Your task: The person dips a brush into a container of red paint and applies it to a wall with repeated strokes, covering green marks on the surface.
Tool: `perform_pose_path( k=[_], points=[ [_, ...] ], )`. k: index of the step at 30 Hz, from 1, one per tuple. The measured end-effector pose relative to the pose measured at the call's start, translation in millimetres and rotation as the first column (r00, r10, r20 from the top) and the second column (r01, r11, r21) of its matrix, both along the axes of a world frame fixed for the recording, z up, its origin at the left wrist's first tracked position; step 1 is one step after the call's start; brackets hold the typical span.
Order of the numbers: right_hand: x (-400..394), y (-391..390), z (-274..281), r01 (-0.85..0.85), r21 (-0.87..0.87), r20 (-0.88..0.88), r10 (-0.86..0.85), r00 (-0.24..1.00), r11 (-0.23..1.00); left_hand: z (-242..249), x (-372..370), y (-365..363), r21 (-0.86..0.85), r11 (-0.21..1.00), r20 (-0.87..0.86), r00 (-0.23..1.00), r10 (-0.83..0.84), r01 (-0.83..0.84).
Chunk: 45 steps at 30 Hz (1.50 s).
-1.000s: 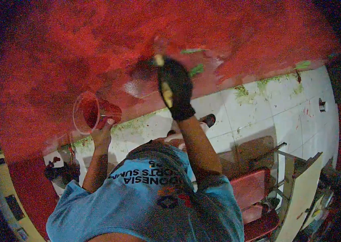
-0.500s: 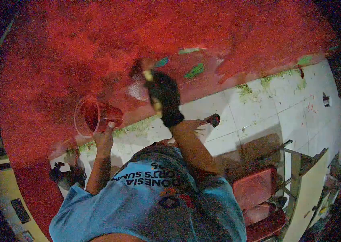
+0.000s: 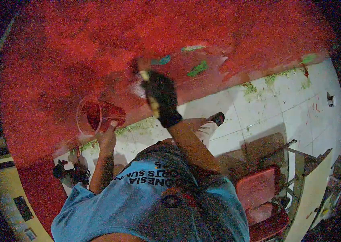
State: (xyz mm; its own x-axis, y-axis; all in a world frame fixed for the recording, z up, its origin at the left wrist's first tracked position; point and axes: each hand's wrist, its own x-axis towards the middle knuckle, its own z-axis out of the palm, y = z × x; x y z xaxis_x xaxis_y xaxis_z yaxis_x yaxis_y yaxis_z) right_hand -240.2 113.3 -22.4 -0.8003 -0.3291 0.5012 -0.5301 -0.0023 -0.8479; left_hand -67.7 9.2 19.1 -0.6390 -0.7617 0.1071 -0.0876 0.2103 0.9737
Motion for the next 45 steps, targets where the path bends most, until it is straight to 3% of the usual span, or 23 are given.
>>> perform_pose_path(
  k=[2,3,4,5,6,7,8,9,10,12,13,18,21,23,27,29,34,36,37,39,42,43,45],
  points=[
    [18,-20,-7,-0.326,-0.066,0.124,0.332,0.935,0.943,-9,3,-4,0.043,0.993,0.053,0.993,0.106,-0.109],
    [19,-27,-13,-0.322,-0.068,0.122,0.328,0.937,0.944,-10,3,-5,0.041,0.994,0.05,0.994,0.102,-0.104],
    [19,-34,-15,-0.268,-0.051,-0.233,0.249,0.94,0.962,-11,4,-6,0.035,0.995,0.026,0.995,0.092,-0.093],
    [19,-38,-17,-0.212,-0.056,-0.557,0.146,0.818,0.976,-10,5,-7,0.029,0.996,0.003,0.996,0.084,-0.084],
    [20,-38,-21,-0.215,-0.057,-0.556,0.147,0.818,0.975,-8,6,-8,0.028,0.996,0.004,0.996,0.086,-0.087],
    [19,-33,-18,-0.359,-0.049,-0.106,0.352,0.93,0.932,-3,7,-7,0.019,0.996,0.092,0.992,0.083,-0.085],
    [16,-26,-13,-0.481,-0.11,0.363,0.486,0.795,0.87,-1,8,-7,0.011,0.997,0.178,0.981,0.079,-0.082],
    [4,-19,-6,-0.218,-0.058,-0.134,0.209,0.969,0.974,-2,10,-6,0.011,0.996,0.176,0.981,0.082,-0.085],
    [2,-14,-1,-0.222,-0.058,-0.137,0.212,0.968,0.973,-3,12,-7,-0.012,0.996,0.155,0.984,0.091,-0.09],
    [2,-9,3,0.108,-0.055,-0.145,-0.115,0.983,0.993,-4,14,-8,-0.036,0.994,0.132,0.986,0.105,-0.101],
    [5,-12,-4,0.17,-0.144,-0.176,-0.194,0.965,0.975,-3,15,-8,-0.039,0.994,0.108,0.988,0.11,-0.107],
    [18,-21,-24,0.005,-0.057,-0.201,-0.017,0.979,0.998,-3,18,-8,-0.002,0.988,0.164,0.975,0.15,-0.151],
    [16,-16,-37,-0.019,-0.123,-0.232,-0.01,0.973,0.992,8,13,-2,0.034,0.992,0.043,0.992,0.119,-0.12],
    [17,-12,-27,0.01,-0.072,-0.244,-0.027,0.969,0.997,5,18,-8,-0.073,0.993,0.226,0.968,0.108,-0.094],
    [10,-26,15,-0.079,-0.161,-0.368,0.014,0.93,0.984,-4,17,-8,-0.027,0.995,0.149,0.984,0.094,-0.091],
    [10,-34,31,-0.075,-0.154,-0.373,0.013,0.928,0.985,4,9,2,-0.017,0.993,0.045,0.992,0.121,-0.121],
    [10,-22,13,-0.11,-0.123,-0.369,0.057,0.928,0.986,0,11,-3,-0.022,0.995,0.03,0.995,0.093,-0.092],
    [5,-13,-6,-0.09,0.007,-0.036,0.09,0.995,0.996,-3,13,-5,-0.053,0.995,0.059,0.995,0.086,-0.083],
    [4,-10,-21,-0.095,0.009,-0.043,0.096,0.994,0.995,-2,12,-3,-0.032,0.996,0.076,0.993,0.09,-0.088],
    [8,-6,-44,0.056,-0.118,-0.159,-0.074,0.985,0.991,0,12,-2,-0.012,0.995,0.085,0.992,0.097,-0.096],
    [17,-6,-39,0.113,-0.137,-0.176,-0.136,0.975,0.984,5,10,4,0.038,0.996,0.122,0.99,0.071,-0.076],
    [20,-7,-24,0.116,-0.001,-0.224,-0.113,0.968,0.993,11,5,10,0.043,0.995,0.039,0.996,0.086,-0.088],
    [19,-24,3,0.017,-0.108,-0.232,-0.042,0.972,0.994,12,3,12,0.054,0.994,-0.041,0.994,0.102,-0.1]
  ],
)
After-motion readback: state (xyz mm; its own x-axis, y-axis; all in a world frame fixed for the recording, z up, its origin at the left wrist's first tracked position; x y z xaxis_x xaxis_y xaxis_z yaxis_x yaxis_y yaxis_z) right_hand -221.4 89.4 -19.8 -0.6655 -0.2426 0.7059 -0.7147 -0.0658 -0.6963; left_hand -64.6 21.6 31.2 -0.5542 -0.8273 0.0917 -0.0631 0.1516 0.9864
